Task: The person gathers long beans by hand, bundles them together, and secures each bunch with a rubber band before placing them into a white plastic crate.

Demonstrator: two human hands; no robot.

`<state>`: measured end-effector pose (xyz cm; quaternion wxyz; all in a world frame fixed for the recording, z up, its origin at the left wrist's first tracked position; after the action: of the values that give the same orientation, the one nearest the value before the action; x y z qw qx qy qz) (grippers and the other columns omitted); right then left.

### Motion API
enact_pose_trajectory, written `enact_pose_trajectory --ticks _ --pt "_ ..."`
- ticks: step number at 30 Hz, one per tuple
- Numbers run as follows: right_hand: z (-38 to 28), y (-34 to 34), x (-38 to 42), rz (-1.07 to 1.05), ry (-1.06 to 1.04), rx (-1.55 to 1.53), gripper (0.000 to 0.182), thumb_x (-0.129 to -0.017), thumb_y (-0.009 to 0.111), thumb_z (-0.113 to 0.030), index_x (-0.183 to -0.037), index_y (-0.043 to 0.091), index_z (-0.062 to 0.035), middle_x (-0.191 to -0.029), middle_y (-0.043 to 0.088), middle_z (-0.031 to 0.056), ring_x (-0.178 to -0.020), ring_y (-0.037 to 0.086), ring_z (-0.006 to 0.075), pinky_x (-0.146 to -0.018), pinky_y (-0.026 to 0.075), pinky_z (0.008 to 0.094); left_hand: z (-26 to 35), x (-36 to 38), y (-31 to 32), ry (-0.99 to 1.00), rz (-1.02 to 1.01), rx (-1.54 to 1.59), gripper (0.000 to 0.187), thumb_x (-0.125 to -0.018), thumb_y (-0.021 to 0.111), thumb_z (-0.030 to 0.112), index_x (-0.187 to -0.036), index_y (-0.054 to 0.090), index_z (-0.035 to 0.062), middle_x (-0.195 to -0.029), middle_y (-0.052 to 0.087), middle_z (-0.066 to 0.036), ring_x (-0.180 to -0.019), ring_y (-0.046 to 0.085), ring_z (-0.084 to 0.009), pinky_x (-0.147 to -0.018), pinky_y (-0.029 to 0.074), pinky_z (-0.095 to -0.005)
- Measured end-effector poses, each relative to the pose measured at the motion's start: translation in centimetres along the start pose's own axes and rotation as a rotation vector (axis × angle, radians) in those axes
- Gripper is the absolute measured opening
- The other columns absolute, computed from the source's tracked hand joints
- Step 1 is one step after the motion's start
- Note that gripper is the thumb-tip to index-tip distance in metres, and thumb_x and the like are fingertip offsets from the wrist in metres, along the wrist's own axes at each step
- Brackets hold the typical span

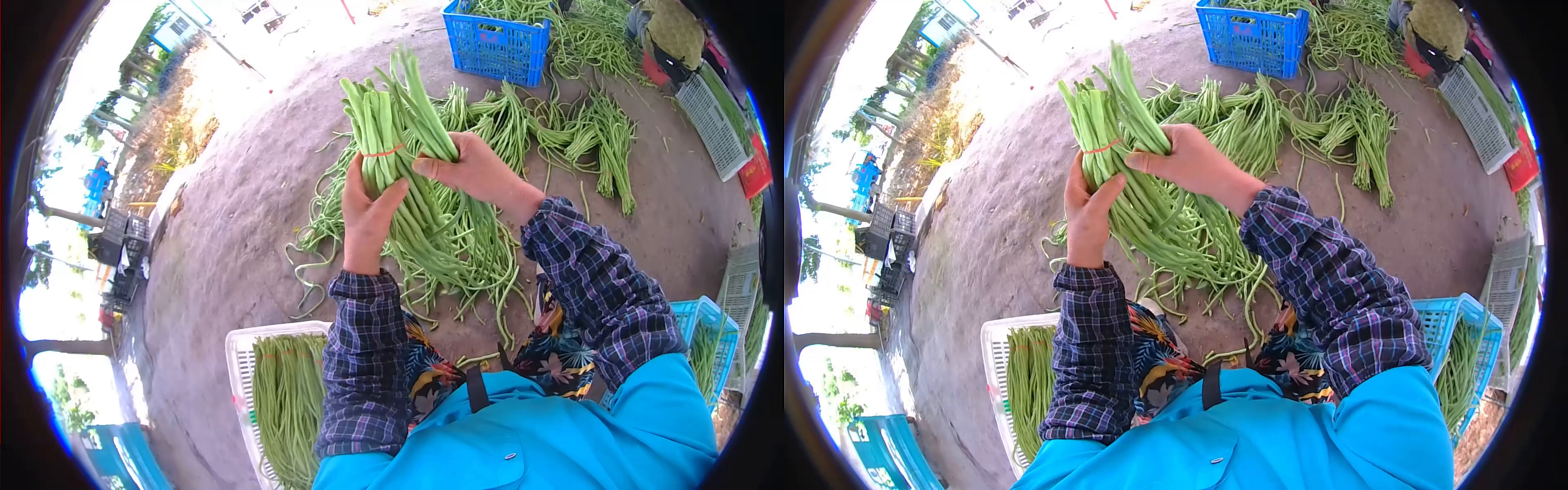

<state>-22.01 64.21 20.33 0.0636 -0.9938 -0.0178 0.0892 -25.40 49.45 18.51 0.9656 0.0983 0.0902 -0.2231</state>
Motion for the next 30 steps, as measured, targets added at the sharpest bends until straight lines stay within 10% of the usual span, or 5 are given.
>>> enact_pose_trajectory --ticks 8,15,21,26,30 --pt "3.0 3.4 1.7 0.096 0.008 -0.198 0.027 -0.087 0.062 -0.016 -0.107 0.059 0.0023 -0.090 0.066 0.0060 -0.080 0.059 0.0071 -0.074 0.049 0.0247 -0.2 -0.2 -1.4 0.071 0.294 0.123 0.048 -0.085 0.060 0.003 -0.128 0.040 -0.0030 -0.107 0.058 -0.008 -0.090 0.058 -0.0126 -0.079 0.047 -0.0260" --pt "7.8 -0.2 7.1 -0.023 0.482 -0.196 0.016 -0.092 0.055 -0.022 -0.091 0.054 -0.0057 -0.061 0.046 -0.0054 -0.048 0.043 0.0043 -0.045 0.038 0.0192 -0.7 0.3 -8.2 0.111 0.490 0.329 0.031 -0.085 0.060 0.005 -0.115 0.053 -0.0001 -0.102 0.062 -0.011 -0.087 0.063 -0.0211 -0.075 0.054 -0.0344" --pt "5.3 -16.7 7.6 0.536 0.029 -0.815 0.035 -0.086 0.064 -0.034 -0.102 0.048 -0.0060 -0.068 0.043 -0.0056 -0.054 0.044 0.0028 -0.048 0.041 0.0175 -0.9 1.0 -9.8 0.077 0.416 0.381 0.033 -0.085 0.061 0.012 -0.114 0.053 -0.0007 -0.105 0.061 -0.012 -0.090 0.060 -0.0227 -0.077 0.051 -0.0369" --pt "2.6 -25.4 10.5 0.469 -0.342 -1.083 0.023 -0.087 0.065 -0.023 -0.082 0.049 -0.0082 -0.070 0.045 -0.0028 -0.061 0.043 0.0055 -0.055 0.042 0.0200 -1.1 1.6 -10.5 0.066 0.412 0.519 0.036 -0.087 0.058 0.018 -0.118 0.052 -0.0002 -0.113 0.060 -0.014 -0.101 0.059 -0.0260 -0.088 0.049 -0.0409" --pt "2.5 -23.9 10.0 0.548 -0.238 -1.081 0.024 -0.088 0.064 -0.021 -0.076 0.046 -0.0104 -0.071 0.045 -0.0016 -0.063 0.045 0.0066 -0.061 0.044 0.0235 -0.5 1.6 -9.4 0.091 0.343 0.686 0.041 -0.089 0.050 0.022 -0.123 0.048 -0.0002 -0.115 0.059 -0.015 -0.102 0.059 -0.0277 -0.090 0.048 -0.0408"
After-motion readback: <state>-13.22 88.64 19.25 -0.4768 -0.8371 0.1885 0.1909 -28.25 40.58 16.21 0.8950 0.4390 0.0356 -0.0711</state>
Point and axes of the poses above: each hand's wrist, its own x-axis away from the middle knuckle, its own y-axis out of the palm, z = x × y, the point moved 7 cm from there along -x, towards the middle knuckle
